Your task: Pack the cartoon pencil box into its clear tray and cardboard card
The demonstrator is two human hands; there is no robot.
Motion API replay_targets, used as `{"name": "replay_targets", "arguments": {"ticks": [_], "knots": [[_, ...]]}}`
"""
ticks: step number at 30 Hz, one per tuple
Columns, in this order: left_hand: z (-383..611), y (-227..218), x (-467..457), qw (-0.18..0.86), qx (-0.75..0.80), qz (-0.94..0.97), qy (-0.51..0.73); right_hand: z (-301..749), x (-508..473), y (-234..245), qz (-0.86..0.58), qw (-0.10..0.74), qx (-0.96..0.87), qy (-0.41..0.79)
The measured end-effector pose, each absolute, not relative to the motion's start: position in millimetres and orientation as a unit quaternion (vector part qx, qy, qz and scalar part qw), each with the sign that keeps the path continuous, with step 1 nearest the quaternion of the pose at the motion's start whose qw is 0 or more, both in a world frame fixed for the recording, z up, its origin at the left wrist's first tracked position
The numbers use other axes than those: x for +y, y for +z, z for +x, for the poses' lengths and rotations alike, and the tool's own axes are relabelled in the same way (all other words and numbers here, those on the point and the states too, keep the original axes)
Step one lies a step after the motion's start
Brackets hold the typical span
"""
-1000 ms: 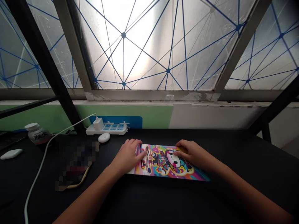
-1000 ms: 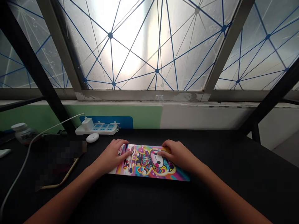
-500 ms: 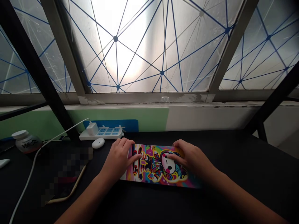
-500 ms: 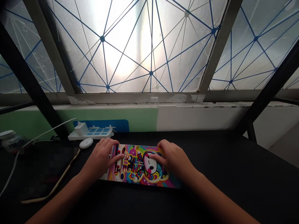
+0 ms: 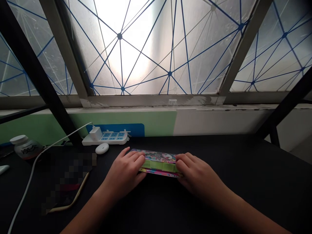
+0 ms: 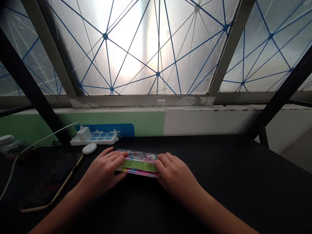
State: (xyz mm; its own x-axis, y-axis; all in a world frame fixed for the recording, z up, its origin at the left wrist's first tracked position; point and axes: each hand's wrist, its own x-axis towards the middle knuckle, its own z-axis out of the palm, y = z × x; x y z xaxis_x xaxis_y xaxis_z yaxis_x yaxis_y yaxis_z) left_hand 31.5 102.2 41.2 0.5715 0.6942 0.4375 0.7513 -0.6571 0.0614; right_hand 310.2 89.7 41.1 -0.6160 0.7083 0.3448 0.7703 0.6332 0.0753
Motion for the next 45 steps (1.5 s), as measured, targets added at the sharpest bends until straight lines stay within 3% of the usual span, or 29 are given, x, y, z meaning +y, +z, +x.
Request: {"name": "replay_targets", "arguments": {"ticks": [16, 33, 45], "knots": [[36, 17, 109, -0.017, -0.454, -0.875, -0.167, 308, 91, 30, -0.394, 0.123, -0.904, 0.111], [34, 24, 109, -0.107, -0.465, -0.864, -0.160, 320, 110, 30, -0.479, 0.133, -0.848, 0.183], [36, 24, 108, -0.092, -0.465, -0.865, -0.167, 331, 125, 28, -0.509, 0.138, -0.822, 0.215]]}}
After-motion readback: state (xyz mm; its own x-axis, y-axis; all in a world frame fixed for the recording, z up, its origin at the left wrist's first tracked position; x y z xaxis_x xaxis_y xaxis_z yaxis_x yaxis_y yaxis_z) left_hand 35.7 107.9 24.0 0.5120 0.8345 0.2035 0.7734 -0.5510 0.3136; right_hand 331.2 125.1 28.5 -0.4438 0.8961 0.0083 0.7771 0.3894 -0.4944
